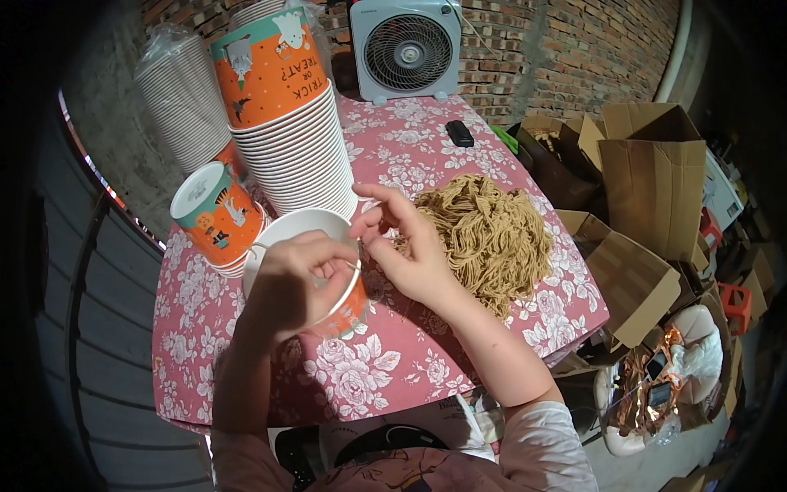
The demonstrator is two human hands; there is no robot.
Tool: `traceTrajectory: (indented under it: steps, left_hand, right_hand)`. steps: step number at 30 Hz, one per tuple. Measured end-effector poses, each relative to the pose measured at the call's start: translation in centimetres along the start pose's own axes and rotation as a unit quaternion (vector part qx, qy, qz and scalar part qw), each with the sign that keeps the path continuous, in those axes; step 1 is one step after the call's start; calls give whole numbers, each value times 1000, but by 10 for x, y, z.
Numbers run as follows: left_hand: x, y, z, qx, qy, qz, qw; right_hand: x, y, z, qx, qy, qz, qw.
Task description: Threading a string handle through pre-drilled holes in a decorative paper bucket.
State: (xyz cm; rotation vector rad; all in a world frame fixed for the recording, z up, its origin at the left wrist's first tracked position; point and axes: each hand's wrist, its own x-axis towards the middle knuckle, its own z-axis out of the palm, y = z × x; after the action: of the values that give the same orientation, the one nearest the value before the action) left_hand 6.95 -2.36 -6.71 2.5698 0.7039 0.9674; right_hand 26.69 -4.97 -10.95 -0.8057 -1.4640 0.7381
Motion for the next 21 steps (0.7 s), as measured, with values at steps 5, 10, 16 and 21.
traceTrajectory:
  steps: [5,10,16,21]
  left_hand:
    - [5,-21,-1,-239,-50,-208,947]
    - [10,-27,-5,-348,-29,-252,902]
    - [7,-31,-2,-407,-42,-266,873]
    - [3,-3,-17,-106,-76,-238,963]
  right_hand:
    - [0,-7,9,-93,-6,-16,996]
    - [-1,-11,13,-130,-11,-60,990]
    - [-7,-4,24,-108,5,-37,993]
    - [-8,1,19,-60,9,36,997]
